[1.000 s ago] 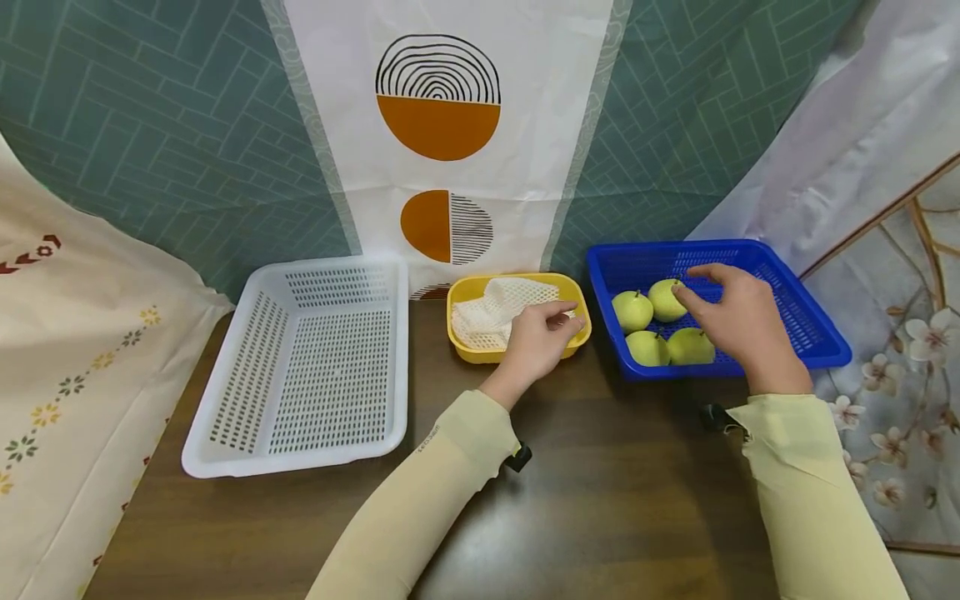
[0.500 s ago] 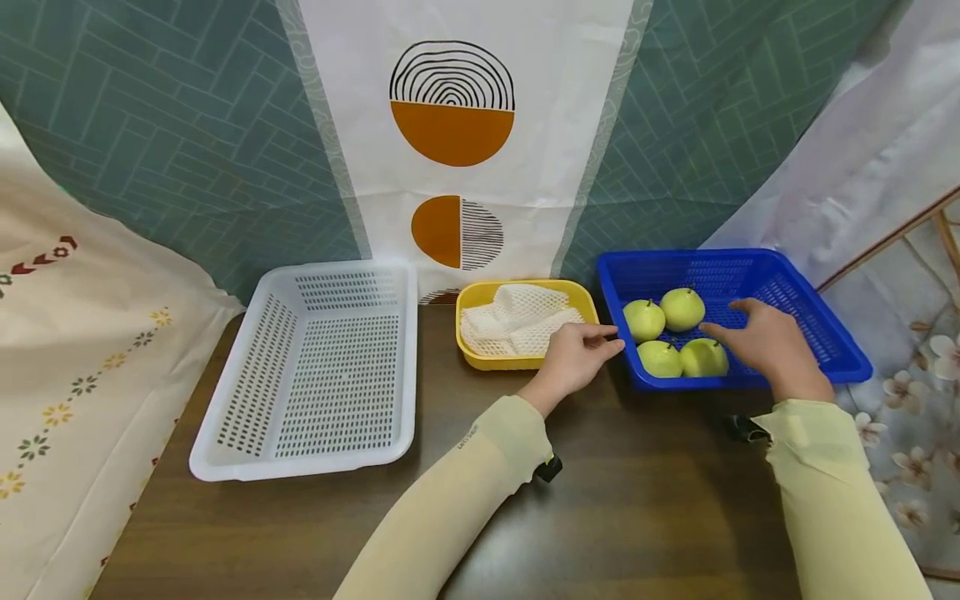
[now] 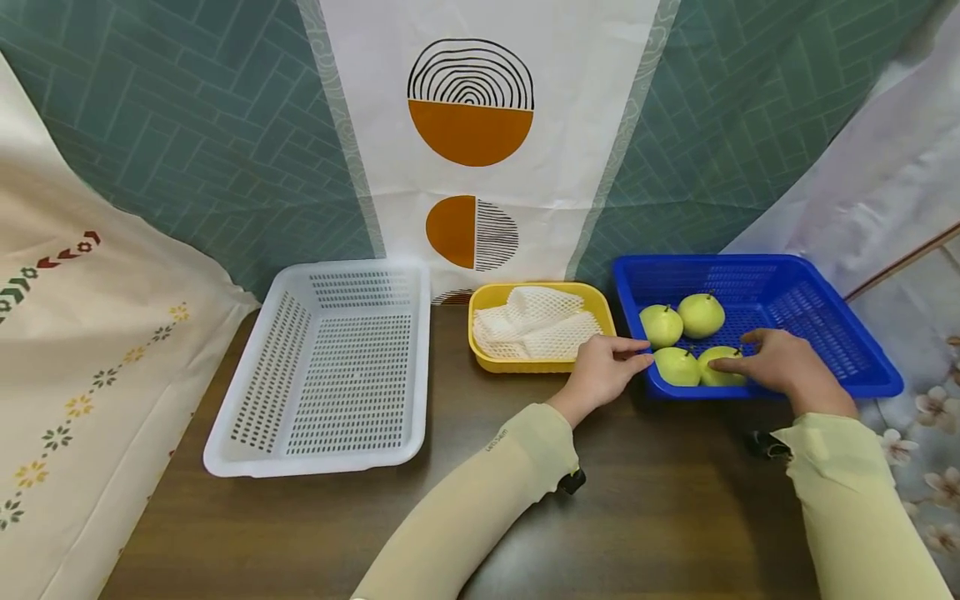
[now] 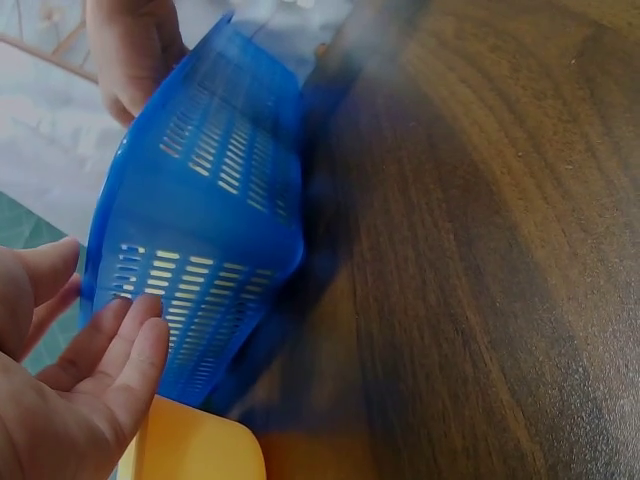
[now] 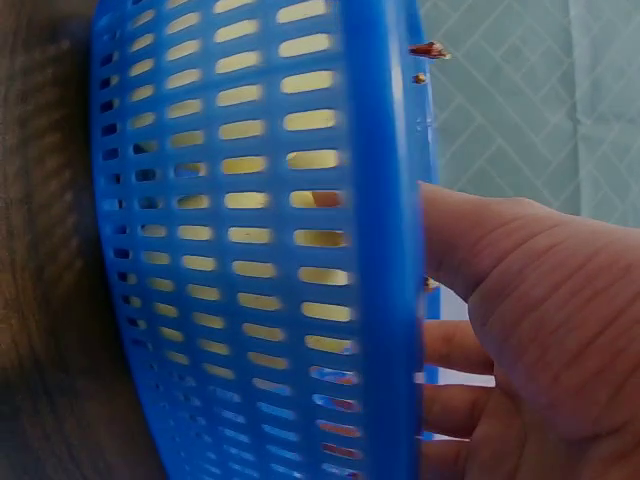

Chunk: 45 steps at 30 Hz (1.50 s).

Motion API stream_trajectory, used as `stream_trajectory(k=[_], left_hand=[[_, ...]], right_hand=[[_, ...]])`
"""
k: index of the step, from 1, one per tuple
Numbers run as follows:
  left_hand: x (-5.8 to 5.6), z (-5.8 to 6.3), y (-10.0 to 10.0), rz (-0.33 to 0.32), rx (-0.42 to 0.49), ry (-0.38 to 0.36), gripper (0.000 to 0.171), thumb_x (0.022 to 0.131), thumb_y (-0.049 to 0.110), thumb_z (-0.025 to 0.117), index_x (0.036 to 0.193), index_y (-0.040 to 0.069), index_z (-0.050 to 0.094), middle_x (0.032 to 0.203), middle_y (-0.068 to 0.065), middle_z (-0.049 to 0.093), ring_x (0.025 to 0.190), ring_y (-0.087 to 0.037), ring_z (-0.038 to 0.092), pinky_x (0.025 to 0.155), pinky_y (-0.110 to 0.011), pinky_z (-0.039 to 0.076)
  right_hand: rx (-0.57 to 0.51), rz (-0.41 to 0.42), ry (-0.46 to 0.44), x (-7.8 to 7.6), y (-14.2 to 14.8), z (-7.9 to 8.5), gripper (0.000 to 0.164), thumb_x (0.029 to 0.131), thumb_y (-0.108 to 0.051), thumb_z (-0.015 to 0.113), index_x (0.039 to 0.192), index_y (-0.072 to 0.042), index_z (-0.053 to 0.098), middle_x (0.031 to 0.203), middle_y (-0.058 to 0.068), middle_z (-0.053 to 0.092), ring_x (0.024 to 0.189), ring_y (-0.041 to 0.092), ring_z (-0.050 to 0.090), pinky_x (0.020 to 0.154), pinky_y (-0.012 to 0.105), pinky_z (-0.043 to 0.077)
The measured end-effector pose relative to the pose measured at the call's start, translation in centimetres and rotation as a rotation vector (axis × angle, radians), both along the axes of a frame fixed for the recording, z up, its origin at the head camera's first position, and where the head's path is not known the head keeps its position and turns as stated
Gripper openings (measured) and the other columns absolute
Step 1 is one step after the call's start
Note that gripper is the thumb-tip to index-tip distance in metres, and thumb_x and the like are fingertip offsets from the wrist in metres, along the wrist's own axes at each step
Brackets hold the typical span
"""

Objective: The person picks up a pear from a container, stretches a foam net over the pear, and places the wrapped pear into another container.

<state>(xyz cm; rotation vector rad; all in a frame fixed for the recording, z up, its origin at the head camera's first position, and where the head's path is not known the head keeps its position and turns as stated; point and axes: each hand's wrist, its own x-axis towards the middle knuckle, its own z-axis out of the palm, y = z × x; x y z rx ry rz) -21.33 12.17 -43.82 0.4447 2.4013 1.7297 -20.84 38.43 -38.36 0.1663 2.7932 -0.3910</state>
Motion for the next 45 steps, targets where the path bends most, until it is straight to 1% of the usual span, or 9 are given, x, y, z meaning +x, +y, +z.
stream_trajectory(k=[5,9,12,16,23,27,34,39,45], left_hand=[[0.1,-0.1,0.4,-0.015,0.011,0.007,0.029,0.084,0.028,0.070,0.111,0.020,0.070,0.104,0.006,0.071,0.078,0.005,0.060,0.065,-0.011,0.049],[0.1,-0.2,0.5,-0.026,0.034,-0.002,0.029,0.083,0.028,0.071,0.111,0.020,0.071,0.106,0.003,0.071,0.079,0.005,0.061,0.066,-0.011,0.050],[0.2,-0.3,0.4,-0.033,0.050,-0.015,0.029,0.082,0.028,0.071,0.111,0.021,0.071,0.108,0.002,0.071,0.079,0.005,0.061,0.066,-0.011,0.050],[0.3,-0.5,0.3,-0.034,0.061,-0.014,0.028,0.082,0.029,0.071,0.110,0.023,0.071,0.106,0.006,0.071,0.080,0.006,0.061,0.068,-0.011,0.050],[0.2,-1.0,0.3,-0.042,0.080,-0.006,0.030,0.082,0.031,0.071,0.111,0.023,0.071,0.108,0.002,0.070,0.083,0.006,0.062,0.070,-0.011,0.050],[0.2,-1.1,0.3,-0.044,0.084,-0.019,0.030,0.082,0.032,0.071,0.110,0.024,0.071,0.108,0.006,0.070,0.086,0.006,0.062,0.072,-0.011,0.050],[0.1,-1.3,0.1,-0.041,0.093,-0.027,0.031,0.081,0.032,0.071,0.111,0.023,0.070,0.109,0.009,0.069,0.088,0.006,0.062,0.074,-0.011,0.051],[0.0,-1.4,0.0,-0.041,0.097,-0.036,0.032,0.081,0.033,0.071,0.112,0.023,0.070,0.109,0.012,0.068,0.089,0.007,0.062,0.075,-0.012,0.051],[-0.1,-1.2,-0.1,-0.042,0.111,-0.049,0.031,0.082,0.031,0.070,0.112,0.024,0.070,0.110,0.010,0.068,0.090,0.006,0.062,0.076,-0.013,0.051]], right_hand=[[0.007,0.019,-0.014,0.0,0.3,-0.6,0.111,0.068,-0.078,0.058,0.131,0.013,0.041,0.126,0.039,0.044,0.108,0.055,0.044,0.081,0.062,0.043],[0.011,0.027,-0.034,-0.1,0.3,-0.9,0.112,0.064,-0.077,0.061,0.129,0.013,0.043,0.123,0.039,0.046,0.105,0.053,0.047,0.077,0.059,0.045],[0.000,0.033,-0.029,0.0,0.3,-1.3,0.111,0.063,-0.076,0.064,0.126,0.013,0.045,0.121,0.038,0.049,0.103,0.053,0.048,0.076,0.058,0.045],[-0.022,0.032,-0.030,0.1,0.3,-1.7,0.110,0.062,-0.073,0.068,0.125,0.014,0.045,0.118,0.036,0.052,0.100,0.049,0.050,0.075,0.055,0.046],[-0.059,0.028,-0.035,-0.1,0.1,-2.0,0.108,0.062,-0.068,0.072,0.125,0.015,0.045,0.115,0.034,0.055,0.094,0.043,0.053,0.075,0.052,0.047],[-0.079,0.029,-0.036,-0.3,0.0,-2.1,0.105,0.062,-0.063,0.076,0.125,0.014,0.045,0.113,0.032,0.055,0.093,0.040,0.052,0.075,0.049,0.047],[-0.068,0.052,0.000,-0.4,-0.1,-2.4,0.103,0.062,-0.066,0.074,0.123,0.012,0.049,0.108,0.028,0.060,0.088,0.035,0.055,0.070,0.044,0.048],[-0.053,0.048,0.031,-0.4,-0.1,-2.4,0.102,0.060,-0.068,0.074,0.120,0.012,0.051,0.101,0.025,0.062,0.083,0.032,0.055,0.065,0.039,0.047],[-0.043,0.031,0.112,-0.4,0.2,-2.2,0.099,0.061,-0.068,0.073,0.117,0.010,0.052,0.102,0.026,0.062,0.084,0.034,0.055,0.063,0.039,0.045]])
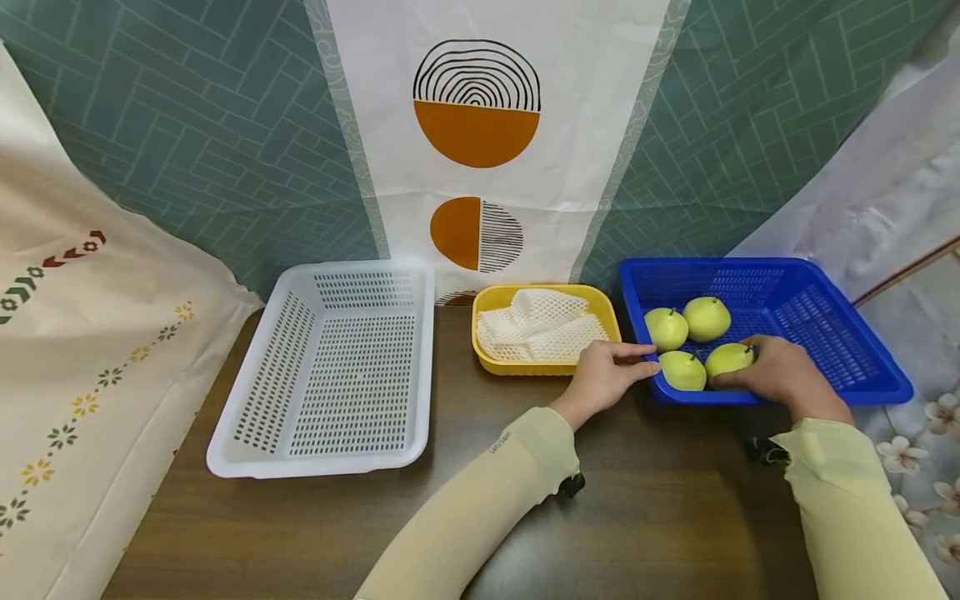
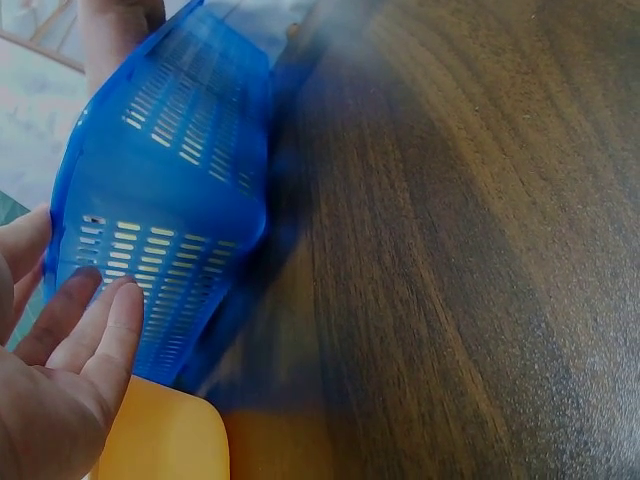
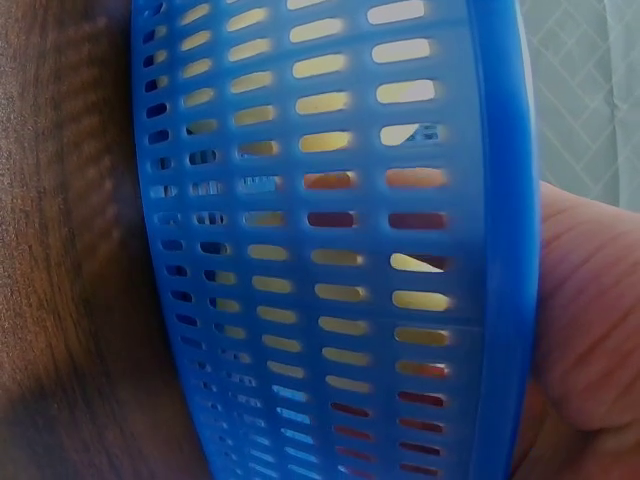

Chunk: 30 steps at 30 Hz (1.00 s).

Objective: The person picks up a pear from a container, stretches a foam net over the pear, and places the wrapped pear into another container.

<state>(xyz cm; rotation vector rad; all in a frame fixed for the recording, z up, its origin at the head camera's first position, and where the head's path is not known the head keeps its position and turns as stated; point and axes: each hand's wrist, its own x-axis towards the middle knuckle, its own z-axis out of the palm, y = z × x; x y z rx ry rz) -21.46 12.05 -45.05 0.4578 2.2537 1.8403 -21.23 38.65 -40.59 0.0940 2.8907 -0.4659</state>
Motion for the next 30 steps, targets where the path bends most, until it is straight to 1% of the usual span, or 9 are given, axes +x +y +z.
stream_trajectory(k=[5,9,11,17,21,23,26,28,30], left_hand=[[0.0,0.1,0.0,-0.005,-0.006,-0.009,0.032,0.082,0.031,0.070,0.113,0.024,0.069,0.110,0.012,0.067,0.091,0.005,0.062,0.077,-0.013,0.051],[0.0,0.1,-0.1,-0.006,0.000,-0.015,0.033,0.082,0.032,0.070,0.114,0.023,0.069,0.110,0.012,0.068,0.092,0.005,0.062,0.077,-0.014,0.051],[0.0,0.1,-0.1,-0.006,0.003,-0.017,0.033,0.082,0.032,0.070,0.114,0.023,0.069,0.111,0.011,0.068,0.092,0.005,0.062,0.077,-0.014,0.051],[-0.2,0.0,0.0,-0.008,0.012,0.003,0.034,0.081,0.032,0.071,0.113,0.021,0.069,0.112,0.007,0.069,0.090,0.006,0.063,0.076,-0.013,0.051],[-0.3,0.0,0.0,-0.005,0.013,0.006,0.034,0.081,0.032,0.071,0.113,0.021,0.070,0.111,0.008,0.069,0.090,0.005,0.063,0.076,-0.013,0.051],[-0.3,0.0,0.0,-0.004,0.008,0.007,0.034,0.081,0.032,0.070,0.113,0.021,0.069,0.111,0.009,0.068,0.091,0.006,0.062,0.076,-0.013,0.051],[-0.2,0.1,-0.1,-0.007,0.005,0.012,0.034,0.082,0.031,0.070,0.114,0.021,0.069,0.112,0.006,0.068,0.091,0.005,0.063,0.076,-0.013,0.051],[-0.1,0.1,-0.1,-0.005,-0.003,0.021,0.033,0.082,0.031,0.070,0.113,0.020,0.069,0.112,0.005,0.069,0.090,0.005,0.063,0.075,-0.012,0.051],[-0.1,0.0,0.0,-0.003,-0.008,0.025,0.033,0.082,0.031,0.071,0.113,0.020,0.070,0.112,0.004,0.069,0.089,0.005,0.063,0.074,-0.012,0.051]], right_hand=[[-0.019,-0.045,0.014,0.4,0.3,0.3,0.102,0.062,-0.070,0.071,0.122,0.010,0.047,0.107,0.029,0.057,0.086,0.037,0.052,0.062,0.039,0.045],[-0.013,-0.063,0.061,0.7,0.3,0.6,0.102,0.062,-0.069,0.071,0.121,0.011,0.047,0.107,0.031,0.056,0.086,0.038,0.052,0.061,0.040,0.044],[-0.003,-0.069,0.086,0.8,0.3,0.8,0.102,0.062,-0.069,0.071,0.121,0.011,0.047,0.108,0.032,0.056,0.087,0.040,0.052,0.062,0.042,0.044],[-0.017,-0.074,0.114,1.0,-0.1,1.4,0.105,0.064,-0.069,0.070,0.127,0.010,0.042,0.112,0.032,0.053,0.091,0.042,0.051,0.065,0.045,0.045],[-0.039,-0.062,0.181,1.0,-0.5,1.9,0.100,0.065,-0.064,0.073,0.128,0.007,0.043,0.113,0.031,0.054,0.093,0.041,0.051,0.064,0.044,0.044],[-0.047,-0.057,0.220,1.0,-0.9,2.2,0.098,0.065,-0.062,0.074,0.130,0.005,0.044,0.115,0.031,0.054,0.094,0.041,0.051,0.065,0.045,0.044],[-0.062,-0.053,0.264,1.2,-1.5,2.8,0.099,0.065,-0.060,0.076,0.133,0.003,0.043,0.119,0.031,0.052,0.099,0.044,0.050,0.070,0.051,0.043],[-0.073,-0.050,0.280,1.3,-2.0,3.3,0.101,0.064,-0.060,0.076,0.136,0.003,0.041,0.123,0.032,0.050,0.104,0.047,0.048,0.075,0.057,0.042],[-0.078,-0.048,0.294,1.6,-2.5,3.8,0.103,0.064,-0.061,0.076,0.138,0.002,0.040,0.126,0.032,0.049,0.107,0.049,0.046,0.078,0.060,0.040]])
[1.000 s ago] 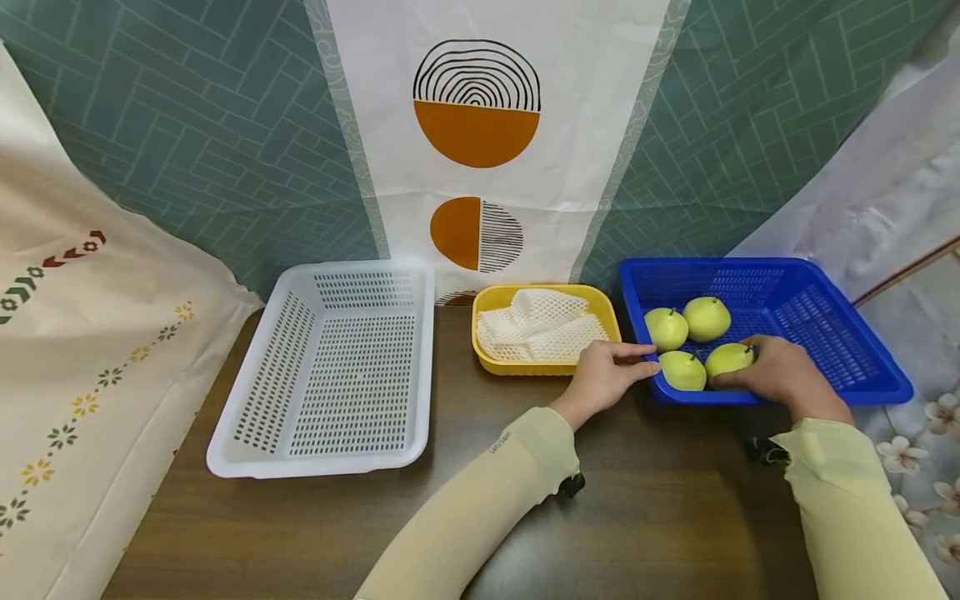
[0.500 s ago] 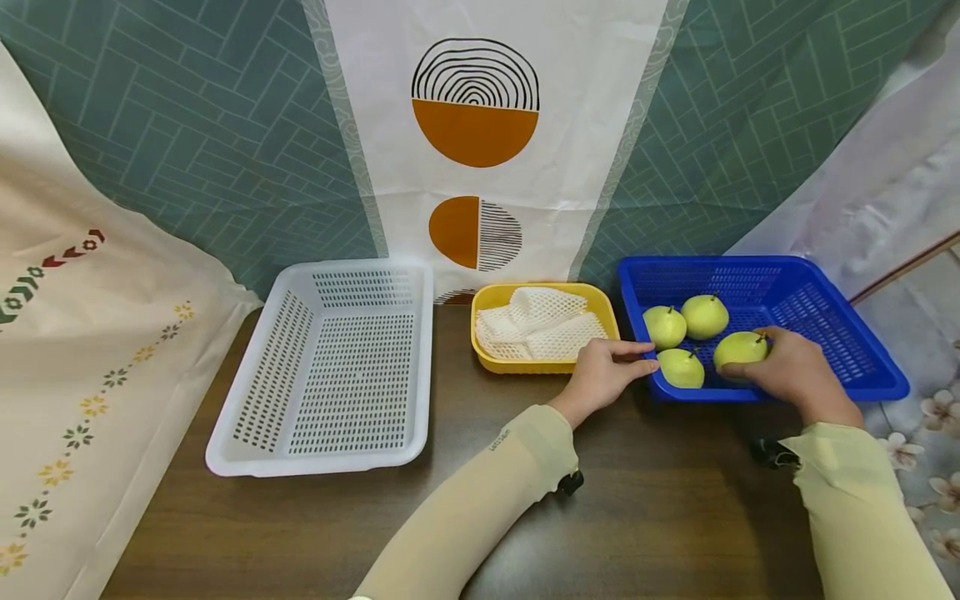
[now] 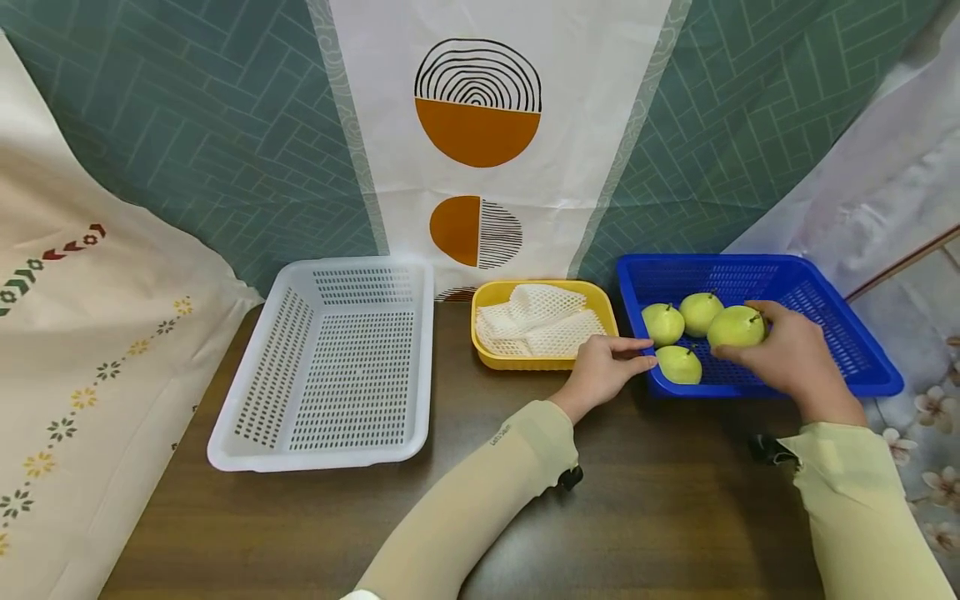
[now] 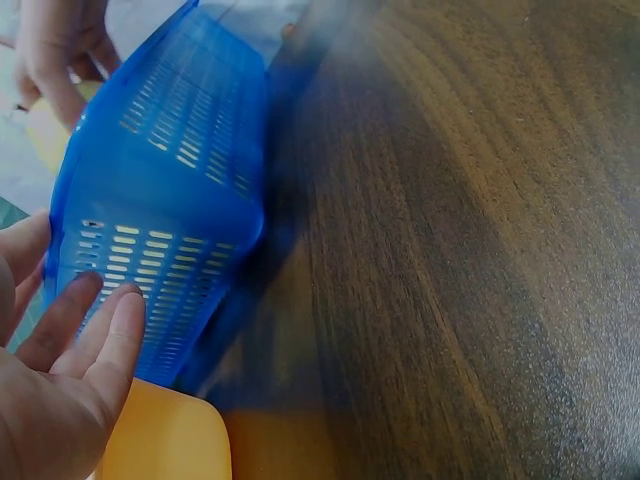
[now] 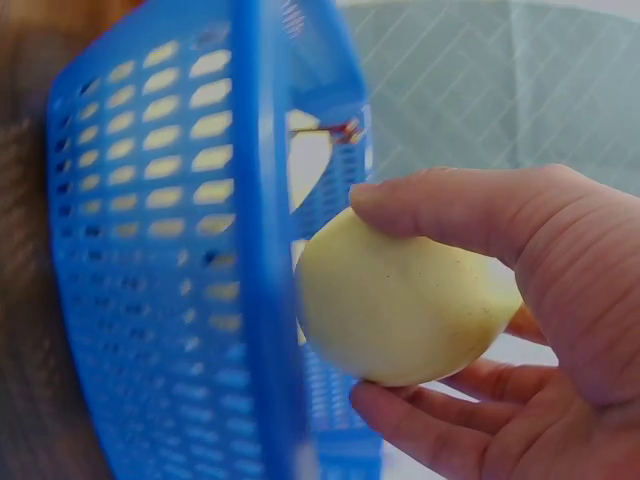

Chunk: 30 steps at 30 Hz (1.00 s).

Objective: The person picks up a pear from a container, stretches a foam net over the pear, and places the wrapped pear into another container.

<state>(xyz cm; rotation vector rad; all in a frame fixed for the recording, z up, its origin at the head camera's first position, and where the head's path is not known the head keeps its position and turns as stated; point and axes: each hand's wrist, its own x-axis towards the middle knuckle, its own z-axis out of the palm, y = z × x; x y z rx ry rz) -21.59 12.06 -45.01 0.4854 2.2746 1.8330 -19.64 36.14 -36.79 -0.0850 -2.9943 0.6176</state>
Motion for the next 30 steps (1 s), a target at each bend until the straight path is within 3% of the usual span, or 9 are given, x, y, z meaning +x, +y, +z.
stream_trajectory(k=[7,13,18,26,30], left_hand=[[-0.1,-0.1,0.2,0.020,-0.013,0.002,0.033,0.081,0.032,0.072,0.112,0.020,0.070,0.110,0.005,0.070,0.088,0.005,0.063,0.073,-0.012,0.051],[-0.1,0.6,-0.6,0.071,0.003,0.003,0.031,0.081,0.034,0.071,0.109,0.020,0.071,0.106,0.007,0.071,0.083,0.004,0.063,0.071,-0.013,0.051],[-0.3,2.1,-2.6,0.138,0.010,0.063,0.031,0.081,0.035,0.072,0.108,0.021,0.072,0.097,0.008,0.071,0.080,0.002,0.062,0.070,-0.014,0.051],[0.5,4.4,-6.9,0.257,0.032,0.129,0.034,0.081,0.029,0.073,0.113,0.018,0.069,0.101,0.001,0.071,0.085,-0.003,0.066,0.076,-0.016,0.053],[1.4,5.1,-8.4,0.274,0.027,0.125,0.036,0.080,0.030,0.074,0.114,0.020,0.068,0.100,0.003,0.071,0.084,-0.003,0.066,0.076,-0.016,0.053]], right_hand=[[-0.006,0.040,0.035,0.8,-2.4,2.0,0.102,0.066,-0.061,0.075,0.142,-0.005,0.037,0.128,0.031,0.049,0.105,0.047,0.048,0.077,0.061,0.041],[-0.024,0.123,0.101,1.4,-4.5,3.1,0.095,0.066,-0.054,0.078,0.141,-0.009,0.041,0.122,0.025,0.054,0.094,0.039,0.054,0.066,0.049,0.048],[-0.043,0.173,0.139,1.8,-6.4,3.8,0.090,0.065,-0.051,0.080,0.138,-0.010,0.045,0.121,0.019,0.057,0.093,0.034,0.056,0.065,0.039,0.048],[-0.114,0.255,0.133,2.4,-9.6,3.6,0.088,0.066,-0.051,0.079,0.138,-0.014,0.045,0.122,0.013,0.056,0.096,0.031,0.059,0.076,0.050,0.052],[-0.144,0.276,0.095,2.6,-11.0,3.5,0.091,0.066,-0.053,0.078,0.139,-0.013,0.041,0.124,0.012,0.054,0.098,0.031,0.059,0.079,0.051,0.053]])
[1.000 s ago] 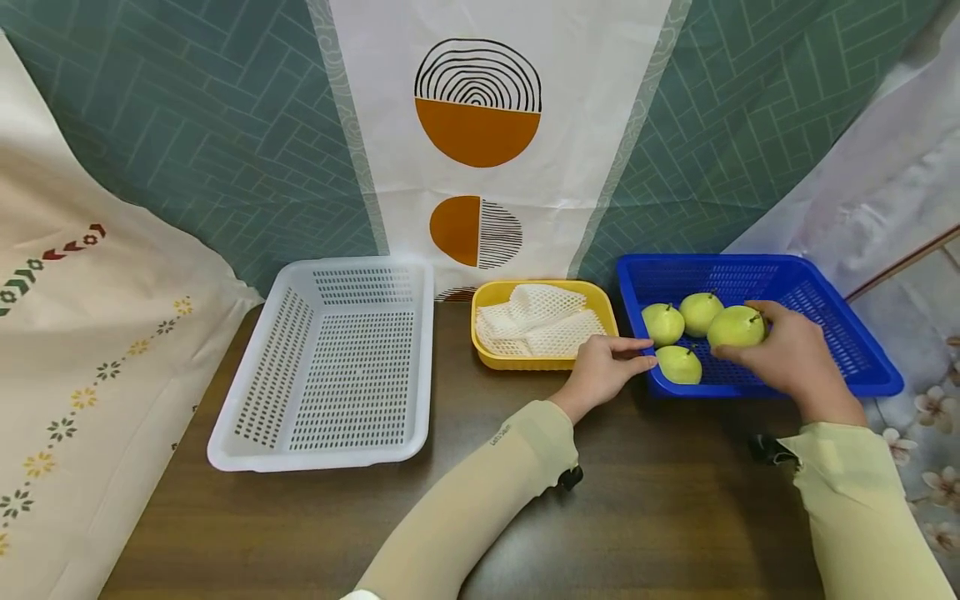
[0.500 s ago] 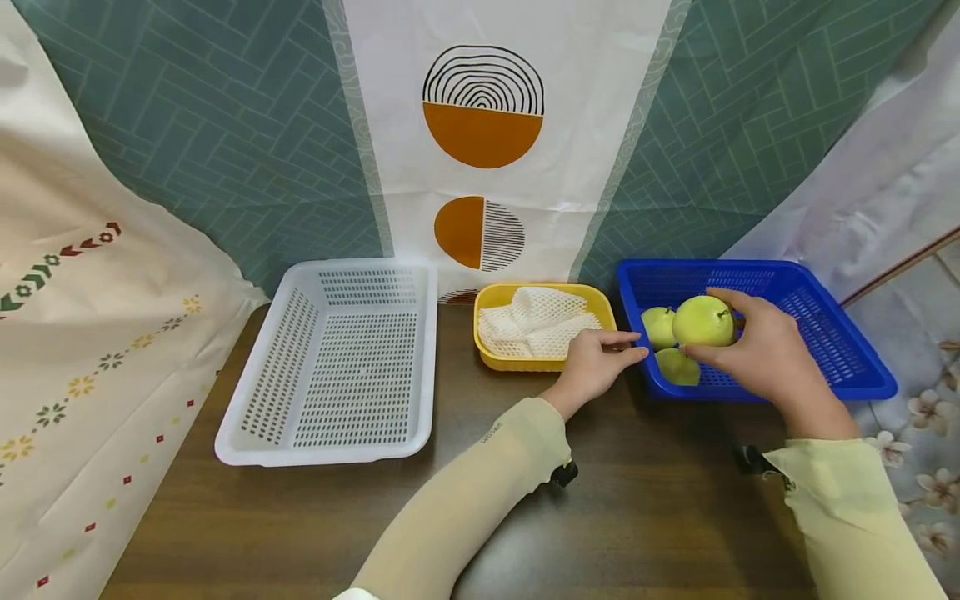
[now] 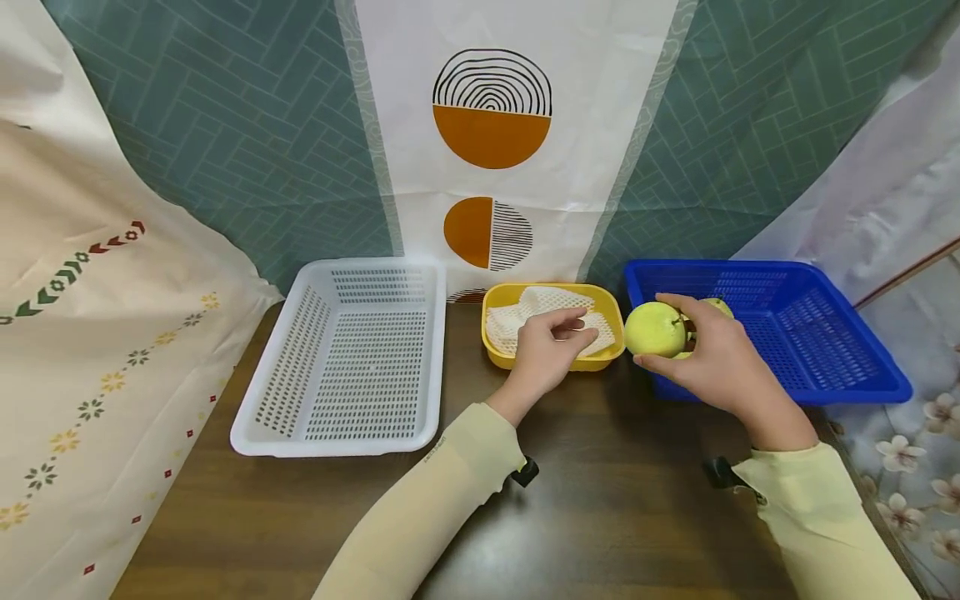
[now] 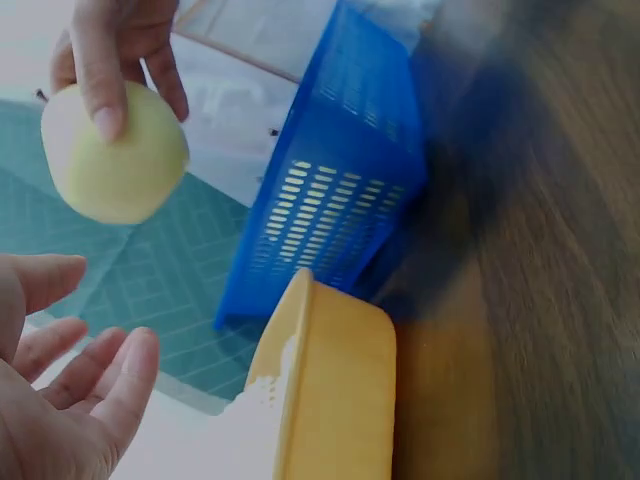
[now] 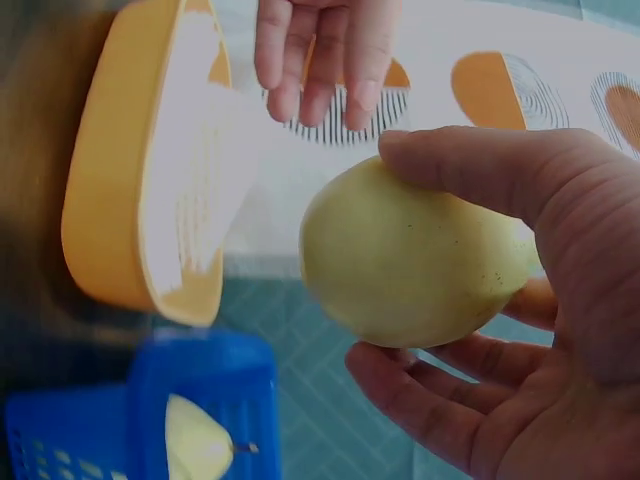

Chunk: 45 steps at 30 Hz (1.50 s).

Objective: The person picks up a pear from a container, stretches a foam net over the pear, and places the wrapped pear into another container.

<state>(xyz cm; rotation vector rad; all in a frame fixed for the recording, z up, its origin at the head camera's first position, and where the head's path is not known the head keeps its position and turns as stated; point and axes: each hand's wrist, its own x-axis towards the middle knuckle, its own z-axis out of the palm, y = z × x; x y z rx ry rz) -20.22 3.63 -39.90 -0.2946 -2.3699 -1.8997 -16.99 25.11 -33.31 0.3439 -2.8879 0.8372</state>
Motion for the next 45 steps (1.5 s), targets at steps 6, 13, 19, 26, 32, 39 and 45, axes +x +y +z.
stream_trajectory(k=[6,13,19,26,32,39,45], left_hand=[[1.5,0.5,-1.4,-0.039,-0.060,-0.013,0.040,0.081,0.029,0.073,0.118,0.020,0.065,0.105,0.002,0.069,0.089,-0.007,0.066,0.075,-0.017,0.053],[2.8,0.2,-2.6,-0.097,-0.158,0.009,0.048,0.080,0.026,0.075,0.124,0.016,0.061,0.121,-0.002,0.064,0.104,-0.020,0.065,0.080,-0.019,0.053],[3.2,0.0,-3.2,-0.138,-0.145,-0.002,0.054,0.077,0.024,0.077,0.127,0.017,0.059,0.124,0.001,0.062,0.106,-0.021,0.064,0.083,-0.024,0.053],[3.6,-0.1,-3.9,-0.182,-0.146,-0.042,0.061,0.074,0.020,0.080,0.130,0.015,0.056,0.129,-0.007,0.059,0.108,-0.021,0.063,0.086,-0.031,0.053],[4.0,-0.4,-4.4,-0.235,-0.184,-0.081,0.068,0.071,0.020,0.082,0.133,0.017,0.053,0.131,-0.007,0.057,0.106,-0.016,0.063,0.087,-0.032,0.053],[4.1,-0.9,-5.0,-0.273,-0.237,-0.071,0.073,0.069,0.021,0.083,0.134,0.013,0.052,0.130,-0.001,0.058,0.104,-0.007,0.063,0.086,-0.027,0.053],[4.7,-1.4,-5.9,-0.305,-0.216,-0.118,0.074,0.068,0.018,0.083,0.134,0.014,0.051,0.129,0.002,0.058,0.103,-0.005,0.062,0.086,-0.028,0.053]], right_hand=[[-0.066,0.029,-0.050,0.4,-1.6,-0.7,0.093,0.066,-0.050,0.079,0.136,-0.008,0.034,0.130,0.014,0.050,0.104,0.034,0.059,0.085,0.053,0.050],[-0.062,0.064,-0.049,0.7,-3.0,-2.1,0.088,0.063,-0.045,0.083,0.131,-0.010,0.041,0.122,0.007,0.055,0.100,0.026,0.059,0.083,0.047,0.050],[-0.021,0.081,-0.046,0.9,-3.7,-3.0,0.088,0.063,-0.046,0.083,0.132,-0.009,0.045,0.117,0.007,0.060,0.097,0.023,0.058,0.079,0.044,0.049],[-0.003,0.134,-0.036,1.0,-4.5,-4.0,0.083,0.062,-0.040,0.085,0.131,-0.009,0.049,0.118,0.006,0.060,0.095,0.021,0.058,0.078,0.041,0.050],[-0.023,0.173,-0.062,1.4,-5.1,-4.8,0.081,0.061,-0.039,0.086,0.129,-0.011,0.051,0.116,0.004,0.061,0.093,0.019,0.060,0.077,0.038,0.052],[-0.079,0.207,-0.115,1.3,-5.7,-5.4,0.082,0.060,-0.041,0.086,0.129,-0.015,0.052,0.117,0.002,0.061,0.095,0.018,0.062,0.080,0.040,0.053],[-0.089,0.264,-0.139,1.4,-6.6,-6.1,0.080,0.061,-0.041,0.086,0.130,-0.017,0.053,0.120,-0.001,0.061,0.098,0.015,0.062,0.083,0.038,0.053]])
